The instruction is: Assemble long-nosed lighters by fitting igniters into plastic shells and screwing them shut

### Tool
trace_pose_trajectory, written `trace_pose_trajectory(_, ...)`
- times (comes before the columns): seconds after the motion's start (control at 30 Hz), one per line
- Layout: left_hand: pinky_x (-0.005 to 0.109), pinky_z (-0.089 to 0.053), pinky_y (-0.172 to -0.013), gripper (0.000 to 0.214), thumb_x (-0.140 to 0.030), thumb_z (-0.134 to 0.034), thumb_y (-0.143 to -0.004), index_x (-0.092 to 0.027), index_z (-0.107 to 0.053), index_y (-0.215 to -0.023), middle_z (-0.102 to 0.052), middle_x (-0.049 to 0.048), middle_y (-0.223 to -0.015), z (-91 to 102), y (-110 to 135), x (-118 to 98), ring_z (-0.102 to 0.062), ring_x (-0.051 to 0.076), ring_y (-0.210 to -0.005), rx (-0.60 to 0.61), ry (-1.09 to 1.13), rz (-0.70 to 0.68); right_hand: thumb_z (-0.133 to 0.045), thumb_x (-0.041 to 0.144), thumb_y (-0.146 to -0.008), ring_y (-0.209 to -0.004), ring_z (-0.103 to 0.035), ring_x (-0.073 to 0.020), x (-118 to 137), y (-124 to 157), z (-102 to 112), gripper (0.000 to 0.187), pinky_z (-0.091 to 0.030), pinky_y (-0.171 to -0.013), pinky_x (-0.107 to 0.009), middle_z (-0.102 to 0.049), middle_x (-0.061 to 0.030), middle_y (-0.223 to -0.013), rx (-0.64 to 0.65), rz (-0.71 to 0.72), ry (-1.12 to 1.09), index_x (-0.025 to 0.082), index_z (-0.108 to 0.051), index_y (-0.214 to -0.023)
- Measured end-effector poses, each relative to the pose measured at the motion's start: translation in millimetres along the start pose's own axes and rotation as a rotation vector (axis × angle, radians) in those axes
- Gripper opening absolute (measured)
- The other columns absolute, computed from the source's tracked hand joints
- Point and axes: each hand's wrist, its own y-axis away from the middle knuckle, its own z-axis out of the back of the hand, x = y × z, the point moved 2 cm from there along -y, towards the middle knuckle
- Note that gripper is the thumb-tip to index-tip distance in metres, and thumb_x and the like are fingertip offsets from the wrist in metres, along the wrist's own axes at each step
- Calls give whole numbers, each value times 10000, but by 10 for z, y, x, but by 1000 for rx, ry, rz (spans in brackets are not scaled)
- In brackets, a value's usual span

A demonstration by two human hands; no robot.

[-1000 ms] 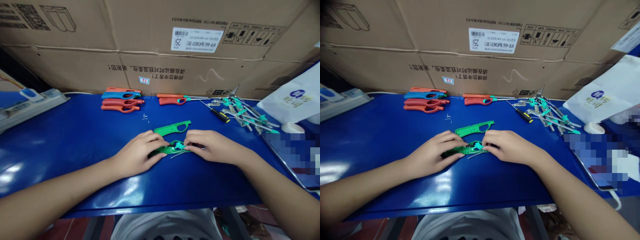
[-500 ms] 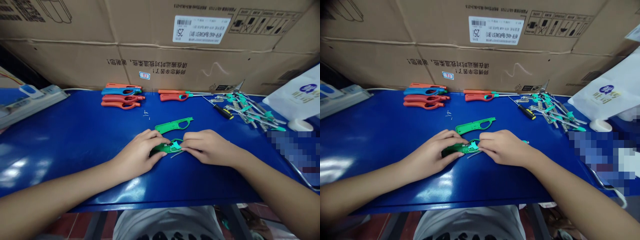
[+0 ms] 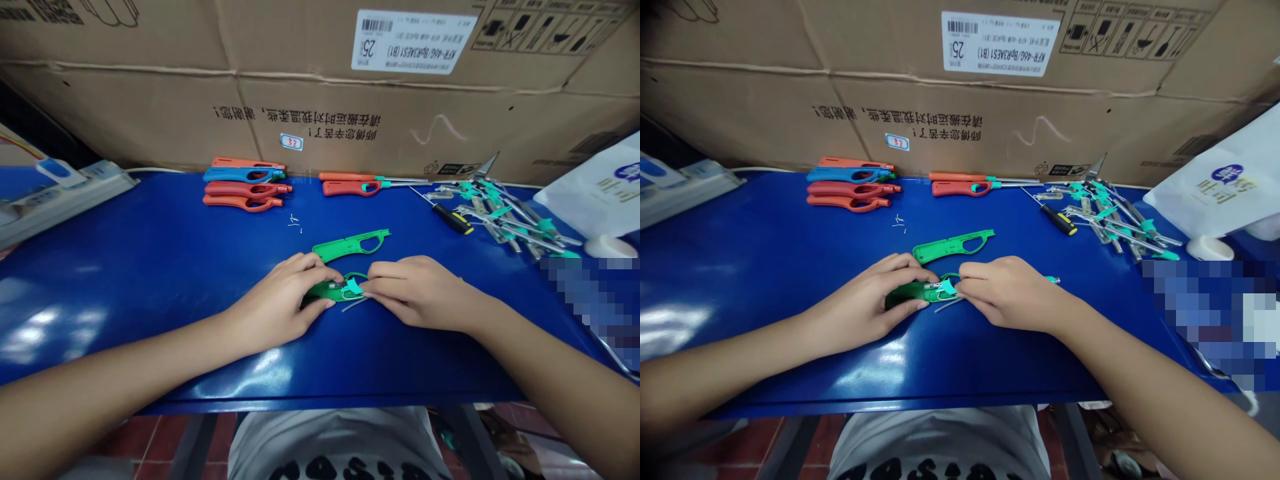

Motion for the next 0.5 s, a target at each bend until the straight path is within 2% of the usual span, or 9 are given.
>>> trace_pose_trajectory(0.17, 461, -491, -994, 264, -197, -608, -969, -205, -639, -1231, -617, 78, -1150, 2, -2, -6, -570, 257, -1094, -3, -7, -3, -439, 195, -1029, -660, -538, -134, 16, 0, 23, 273, -363, -587, -284, -678, -51, -921, 28, -34, -27, 178, -711, -1027)
trace_pose_trajectory(0.5, 432, -502, -941, 292, -221, -583, -986, -211, -627, -1274, -608, 82, -1115, 1, 10, -38, -566, 257, -1051, -16, -84, -48, -442, 247, -1044, -717, -586, -130, -3, 15, 6, 266, -417, -623, -254, -649, -56, -919, 3, -106, -171, 185, -692, -975)
